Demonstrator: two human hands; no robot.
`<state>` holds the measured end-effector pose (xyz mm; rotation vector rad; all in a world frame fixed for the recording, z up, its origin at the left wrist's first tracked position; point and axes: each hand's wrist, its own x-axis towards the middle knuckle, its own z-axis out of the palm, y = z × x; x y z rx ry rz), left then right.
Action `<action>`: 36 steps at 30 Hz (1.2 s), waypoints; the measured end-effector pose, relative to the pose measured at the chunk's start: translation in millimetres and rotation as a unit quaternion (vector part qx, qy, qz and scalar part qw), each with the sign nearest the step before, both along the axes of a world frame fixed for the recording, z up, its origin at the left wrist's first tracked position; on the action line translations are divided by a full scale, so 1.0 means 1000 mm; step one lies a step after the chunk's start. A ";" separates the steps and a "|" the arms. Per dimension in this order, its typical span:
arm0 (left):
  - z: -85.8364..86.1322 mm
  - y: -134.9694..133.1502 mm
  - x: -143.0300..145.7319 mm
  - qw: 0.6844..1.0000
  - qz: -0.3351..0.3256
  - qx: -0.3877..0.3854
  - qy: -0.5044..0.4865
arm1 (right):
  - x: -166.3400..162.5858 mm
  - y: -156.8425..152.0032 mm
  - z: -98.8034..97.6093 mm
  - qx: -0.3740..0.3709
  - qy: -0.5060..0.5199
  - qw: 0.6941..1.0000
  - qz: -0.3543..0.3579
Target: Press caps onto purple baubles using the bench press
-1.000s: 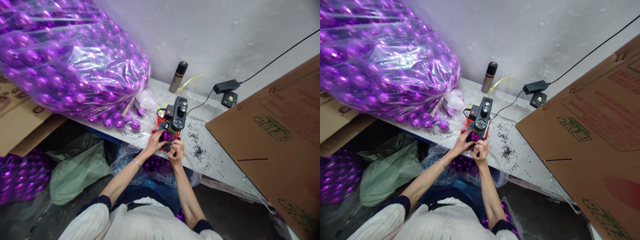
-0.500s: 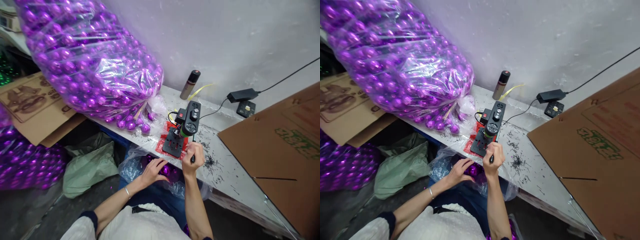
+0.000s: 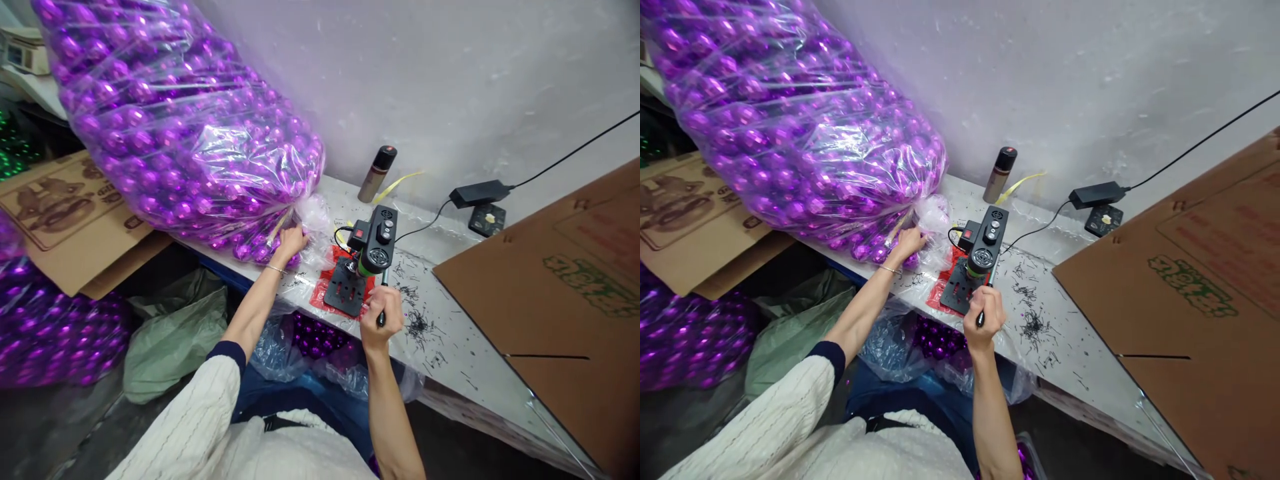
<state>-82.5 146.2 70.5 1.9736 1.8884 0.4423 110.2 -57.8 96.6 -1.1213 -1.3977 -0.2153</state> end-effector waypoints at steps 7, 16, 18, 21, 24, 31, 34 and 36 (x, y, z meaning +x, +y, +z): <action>-0.001 -0.057 -0.030 0.888 0.020 0.011 -0.460 | 0.000 0.000 0.001 0.001 -0.007 1.000 -0.003; -0.023 -0.144 0.004 0.722 0.020 -0.141 -0.677 | 0.001 0.001 0.012 -0.006 -0.011 1.000 -0.006; -0.029 -0.146 0.020 0.715 0.029 -0.152 -0.682 | 0.003 0.002 0.016 -0.011 -0.013 1.000 -0.001; -0.038 -0.146 0.036 0.716 0.021 -0.166 -0.678 | 0.006 0.002 0.020 -0.018 -0.019 1.000 0.006; -0.047 -0.146 0.048 0.739 0.013 -0.155 -0.656 | 0.006 0.002 0.020 -0.016 -0.029 0.999 0.010; -0.064 -0.147 0.071 0.865 -0.001 -0.010 -0.501 | 0.006 0.000 0.016 -0.016 -0.046 0.999 0.009; -0.058 -0.149 0.074 0.920 -0.038 0.040 -0.388 | 0.007 0.000 0.014 -0.016 -0.057 0.998 0.004; -0.053 -0.150 0.075 0.939 -0.061 0.057 -0.333 | 0.007 0.000 0.013 -0.014 -0.058 0.998 0.006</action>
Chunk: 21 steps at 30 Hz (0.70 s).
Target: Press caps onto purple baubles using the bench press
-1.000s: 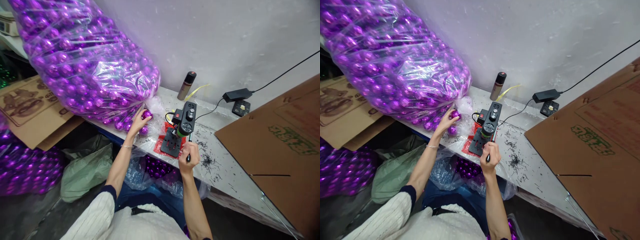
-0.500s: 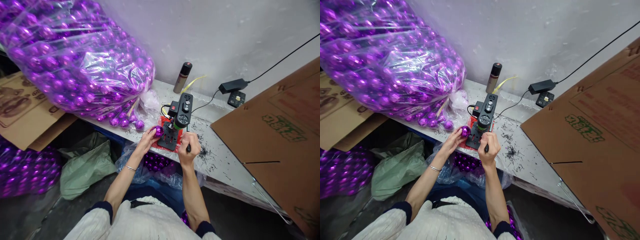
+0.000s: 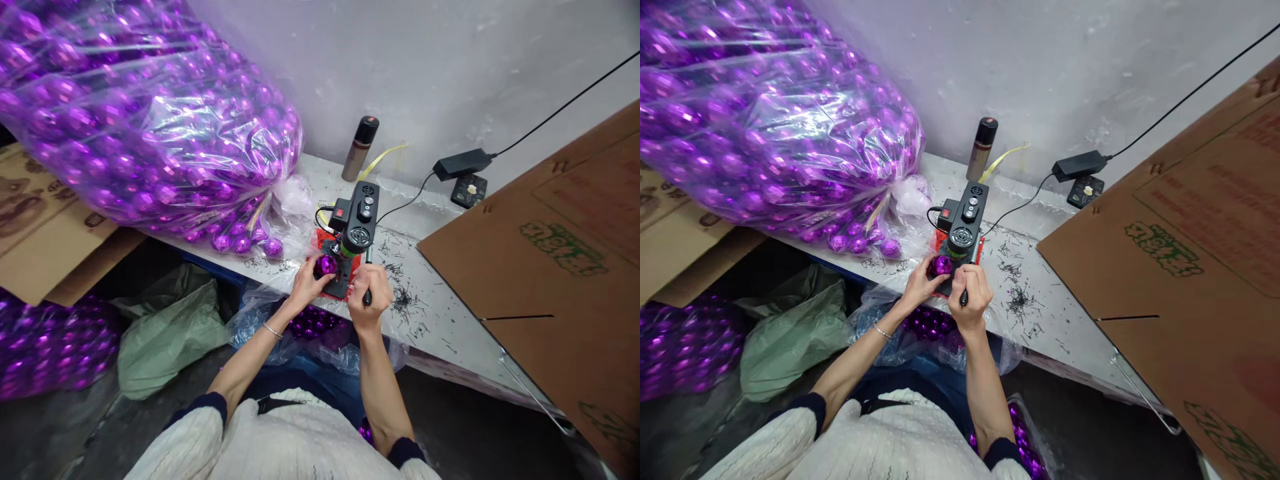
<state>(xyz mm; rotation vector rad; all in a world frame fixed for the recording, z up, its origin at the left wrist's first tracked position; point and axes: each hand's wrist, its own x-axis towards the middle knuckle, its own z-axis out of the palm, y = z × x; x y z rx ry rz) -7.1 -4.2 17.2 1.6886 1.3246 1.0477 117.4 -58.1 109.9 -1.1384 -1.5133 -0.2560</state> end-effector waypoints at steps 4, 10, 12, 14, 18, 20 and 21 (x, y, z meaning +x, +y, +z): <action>0.004 0.001 0.003 0.998 -0.026 0.037 0.044 | -0.001 0.000 0.000 0.003 0.003 1.000 0.002; -0.007 0.005 0.012 0.991 -0.024 0.109 0.069 | -0.001 -0.001 0.002 0.002 -0.011 1.000 -0.008; -0.011 0.006 0.016 0.989 -0.018 0.126 0.081 | 0.000 -0.001 0.002 0.001 -0.017 1.000 -0.010; -0.014 0.007 0.018 0.988 -0.017 0.133 0.080 | 0.000 -0.002 0.002 -0.001 -0.021 1.000 -0.010; -0.016 0.008 0.020 0.988 -0.034 0.141 0.051 | 0.000 -0.002 0.001 -0.001 -0.018 1.000 -0.009; -0.015 0.008 0.021 0.988 -0.035 0.143 0.038 | -0.001 -0.002 0.000 0.000 -0.013 1.000 -0.009; -0.014 0.008 0.021 0.988 -0.033 0.145 0.032 | -0.001 -0.002 0.000 0.000 -0.011 1.000 -0.008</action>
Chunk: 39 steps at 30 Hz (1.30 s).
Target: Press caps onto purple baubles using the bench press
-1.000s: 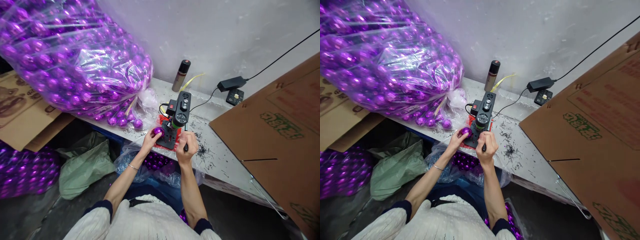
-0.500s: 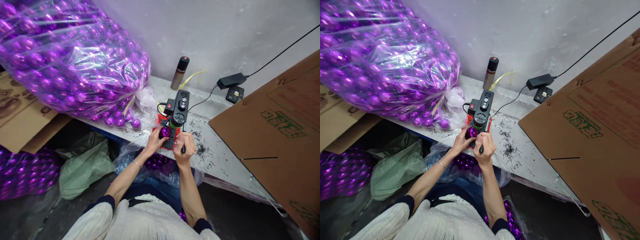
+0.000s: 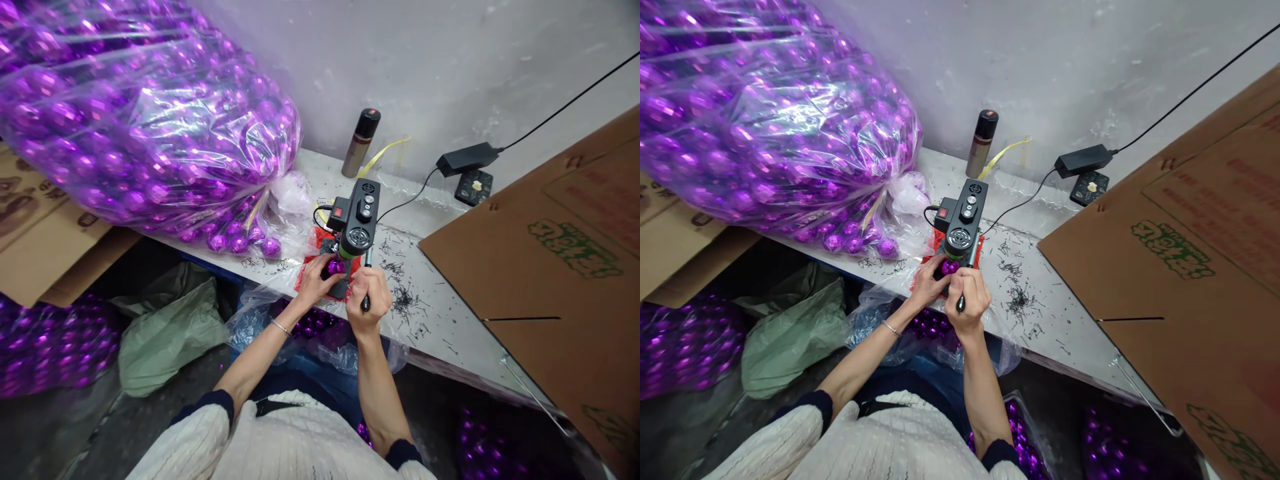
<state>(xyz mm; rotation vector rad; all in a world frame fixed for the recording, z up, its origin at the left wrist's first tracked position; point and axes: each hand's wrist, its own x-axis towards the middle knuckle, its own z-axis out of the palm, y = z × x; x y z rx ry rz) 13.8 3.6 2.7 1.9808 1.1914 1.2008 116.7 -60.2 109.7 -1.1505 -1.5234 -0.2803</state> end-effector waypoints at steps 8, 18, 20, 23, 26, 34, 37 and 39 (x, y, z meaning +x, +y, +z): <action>-0.002 -0.003 0.000 1.000 0.015 -0.010 -0.013 | -0.002 -0.001 -0.024 0.005 0.033 0.999 0.010; -0.004 -0.004 0.000 1.000 0.012 -0.009 -0.010 | -0.004 0.006 -0.053 0.040 0.070 0.997 0.002; -0.003 -0.004 -0.001 1.000 0.011 -0.012 -0.009 | -0.005 0.007 -0.054 0.041 0.070 0.997 -0.002; -0.003 -0.004 -0.001 1.000 0.010 -0.012 -0.013 | -0.005 0.007 -0.056 0.042 0.064 0.997 -0.009; -0.003 -0.003 0.000 1.000 0.007 -0.012 -0.017 | -0.003 0.009 -0.062 0.050 0.057 0.997 -0.010; -0.003 -0.002 0.000 1.000 0.005 -0.020 -0.018 | -0.004 0.013 -0.034 0.065 0.076 0.995 -0.008; 0.000 -0.001 -0.001 0.999 -0.002 -0.023 -0.029 | -0.007 0.014 -0.003 0.044 0.110 0.993 -0.026; 0.000 -0.001 -0.001 0.999 -0.005 -0.028 -0.035 | -0.007 0.015 0.011 0.023 0.110 0.993 -0.026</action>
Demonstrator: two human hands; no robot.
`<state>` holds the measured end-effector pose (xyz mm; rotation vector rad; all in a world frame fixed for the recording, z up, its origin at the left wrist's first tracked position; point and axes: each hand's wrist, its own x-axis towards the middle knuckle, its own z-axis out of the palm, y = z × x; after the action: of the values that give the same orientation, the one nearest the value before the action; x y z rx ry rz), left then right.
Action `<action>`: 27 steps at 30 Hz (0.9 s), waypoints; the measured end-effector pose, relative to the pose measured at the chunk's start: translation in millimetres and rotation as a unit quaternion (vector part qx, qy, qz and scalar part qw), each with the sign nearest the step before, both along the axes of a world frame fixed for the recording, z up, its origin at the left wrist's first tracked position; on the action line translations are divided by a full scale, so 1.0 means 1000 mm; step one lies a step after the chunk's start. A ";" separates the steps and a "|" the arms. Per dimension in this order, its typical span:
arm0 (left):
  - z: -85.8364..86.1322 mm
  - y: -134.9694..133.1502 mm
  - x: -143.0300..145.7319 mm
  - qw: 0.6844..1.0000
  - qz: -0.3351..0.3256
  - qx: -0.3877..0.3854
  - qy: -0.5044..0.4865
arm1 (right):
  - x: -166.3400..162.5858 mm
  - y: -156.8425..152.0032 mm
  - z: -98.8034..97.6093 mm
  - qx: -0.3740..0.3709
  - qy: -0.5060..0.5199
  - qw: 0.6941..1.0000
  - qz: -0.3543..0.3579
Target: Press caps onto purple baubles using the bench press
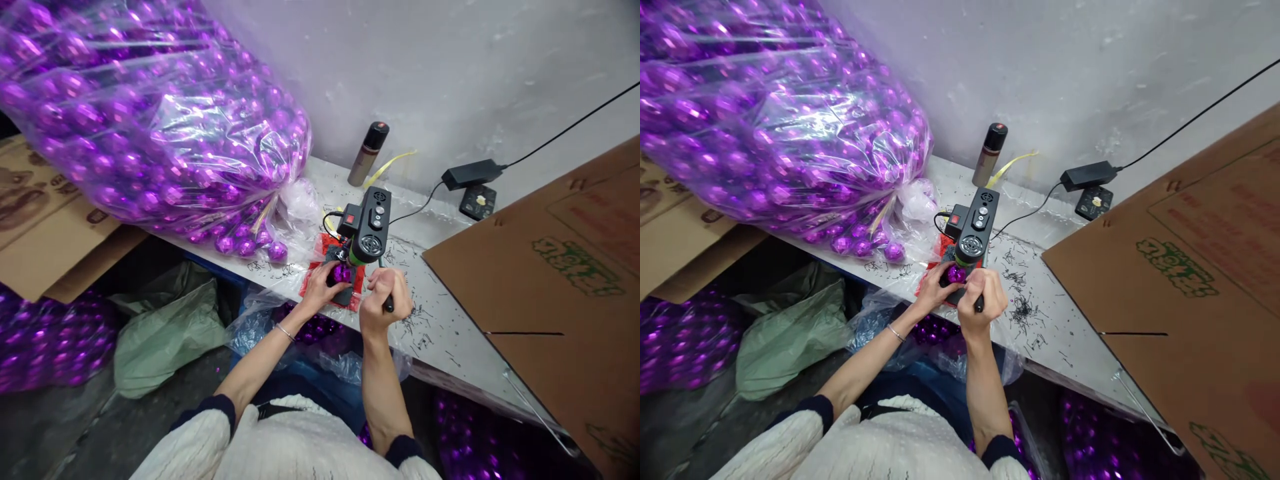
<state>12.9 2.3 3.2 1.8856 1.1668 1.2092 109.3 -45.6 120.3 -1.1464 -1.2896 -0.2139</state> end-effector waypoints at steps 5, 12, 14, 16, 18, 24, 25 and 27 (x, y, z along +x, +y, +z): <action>-0.005 -0.008 -0.005 0.999 0.016 0.013 -0.028 | 0.001 -0.003 0.004 -0.016 0.000 1.000 0.004; -0.002 -0.051 -0.034 0.997 0.013 0.074 -0.024 | 0.002 -0.006 -0.007 -0.017 -0.017 1.000 0.014; -0.002 -0.067 -0.045 0.996 0.005 0.090 -0.008 | 0.002 -0.006 -0.008 -0.011 -0.017 1.000 0.015; -0.008 -0.083 -0.055 0.994 -0.022 0.105 0.027 | 0.002 -0.006 -0.009 -0.011 -0.020 1.000 0.013; -0.021 -0.098 -0.063 0.989 -0.059 0.115 0.074 | 0.002 -0.006 -0.010 -0.016 -0.025 1.000 0.010; -0.051 -0.106 -0.063 0.970 -0.108 0.153 0.153 | 0.003 -0.007 -0.013 -0.010 -0.030 0.999 0.019; -0.048 -0.099 -0.061 0.972 -0.097 0.158 0.142 | 0.004 -0.007 -0.013 -0.009 -0.032 0.999 0.022; -0.034 -0.077 -0.063 0.980 -0.043 0.160 0.111 | 0.004 -0.008 -0.014 -0.010 -0.035 0.999 0.025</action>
<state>-49.6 -75.0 -30.9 2.3363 1.0354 1.2198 113.6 -53.3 106.4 -1.1311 -1.3841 -0.2065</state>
